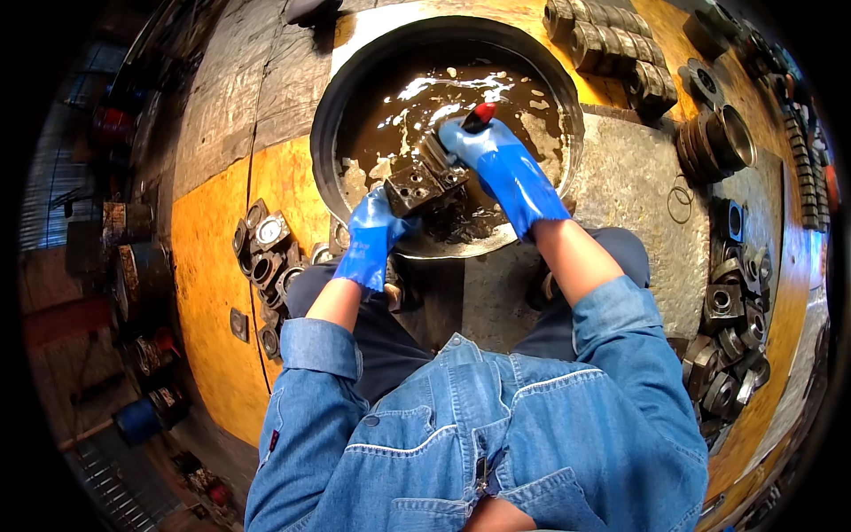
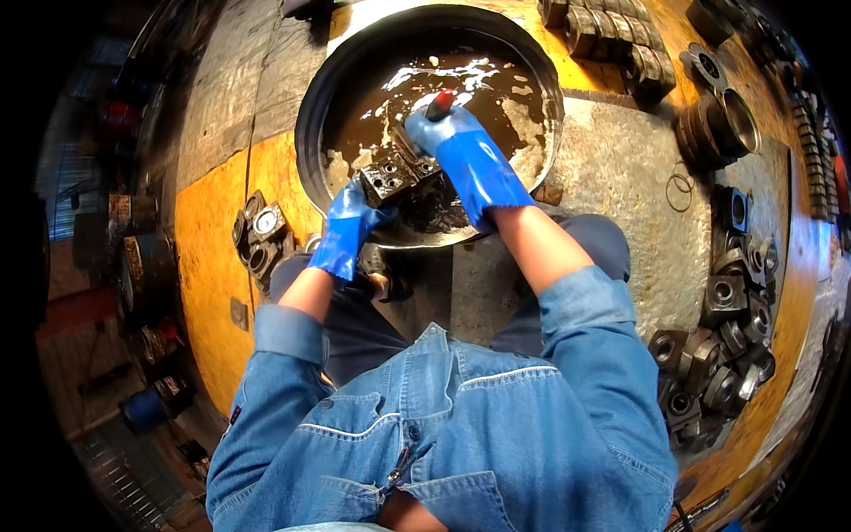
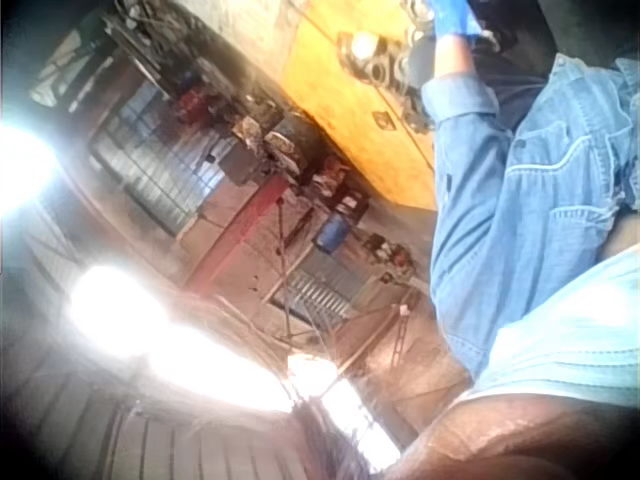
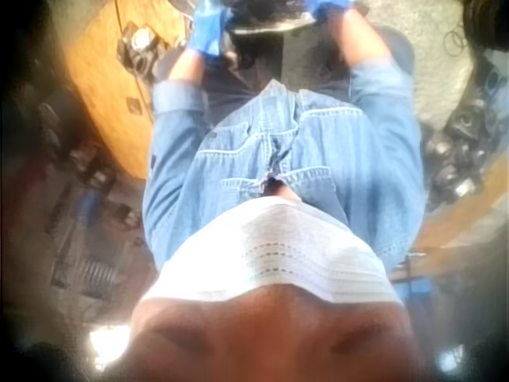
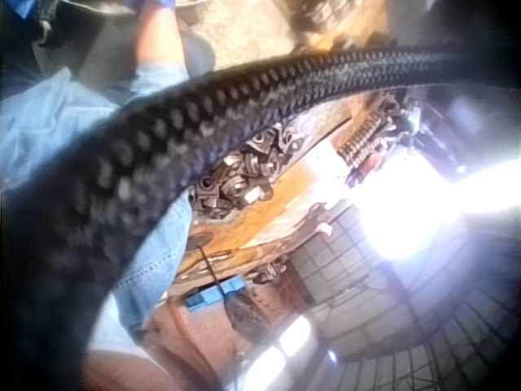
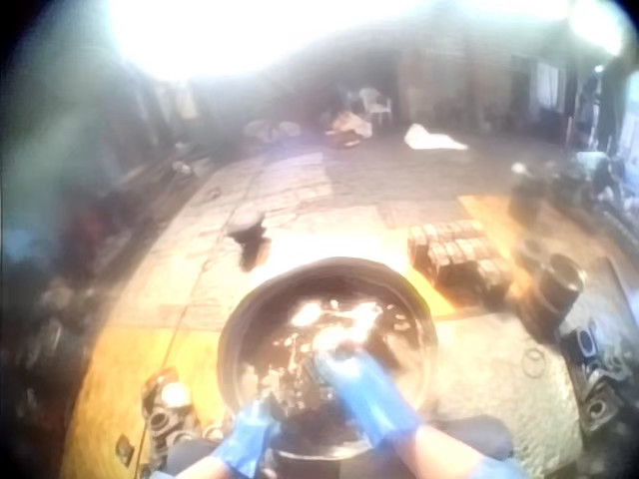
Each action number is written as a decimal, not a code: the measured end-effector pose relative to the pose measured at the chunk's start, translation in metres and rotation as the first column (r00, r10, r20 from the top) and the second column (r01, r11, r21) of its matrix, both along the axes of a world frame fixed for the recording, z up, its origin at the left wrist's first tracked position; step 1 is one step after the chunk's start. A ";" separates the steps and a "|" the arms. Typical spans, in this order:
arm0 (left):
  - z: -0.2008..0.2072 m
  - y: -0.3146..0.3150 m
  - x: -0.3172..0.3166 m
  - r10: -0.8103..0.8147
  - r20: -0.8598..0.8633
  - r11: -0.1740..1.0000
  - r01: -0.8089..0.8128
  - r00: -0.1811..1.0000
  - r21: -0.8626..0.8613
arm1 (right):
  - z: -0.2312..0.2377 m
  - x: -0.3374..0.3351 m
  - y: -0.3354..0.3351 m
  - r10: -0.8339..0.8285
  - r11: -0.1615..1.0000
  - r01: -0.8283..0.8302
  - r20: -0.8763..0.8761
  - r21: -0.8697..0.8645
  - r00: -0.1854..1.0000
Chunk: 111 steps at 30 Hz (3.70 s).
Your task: The person washes metal components in a basin filled with liquid by scrubbing them with a brush and their gloved hands.
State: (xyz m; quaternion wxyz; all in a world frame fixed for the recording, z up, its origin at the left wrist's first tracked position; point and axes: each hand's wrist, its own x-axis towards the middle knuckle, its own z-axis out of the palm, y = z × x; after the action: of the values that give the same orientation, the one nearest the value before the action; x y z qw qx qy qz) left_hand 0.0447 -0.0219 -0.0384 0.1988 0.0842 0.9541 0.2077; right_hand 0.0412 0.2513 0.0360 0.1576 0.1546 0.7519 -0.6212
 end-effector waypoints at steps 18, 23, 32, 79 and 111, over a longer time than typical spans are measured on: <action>0.014 0.006 0.002 -0.015 0.023 1.000 0.015 1.000 -0.003 | 0.001 0.022 -0.021 0.046 0.988 -0.071 0.173 0.140 0.984; -0.001 -0.003 -0.001 -0.026 0.010 0.988 0.024 1.000 0.156 | -0.006 0.028 -0.010 0.206 0.905 -0.242 0.139 0.350 0.969; 0.032 0.032 0.004 -0.040 0.058 0.998 0.037 0.998 0.054 | -0.073 0.009 0.050 -0.070 0.796 -0.104 0.261 0.597 0.963; 0.068 0.144 -0.003 0.289 0.349 0.807 -0.423 0.892 0.412 | -0.033 0.016 0.046 -0.029 0.989 0.007 0.147 0.147 0.989; 0.001 0.057 -0.037 -0.032 0.740 0.556 -0.604 0.672 0.571 | -0.036 0.056 -0.006 0.082 0.867 -0.113 -0.086 -0.486 0.993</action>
State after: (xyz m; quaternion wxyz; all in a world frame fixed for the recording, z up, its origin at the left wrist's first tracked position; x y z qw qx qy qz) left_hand 0.0079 0.0348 -0.0370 0.4334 -0.0911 0.6185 0.6491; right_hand 0.0968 0.2451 0.0003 0.1994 0.0520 0.5814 -0.7871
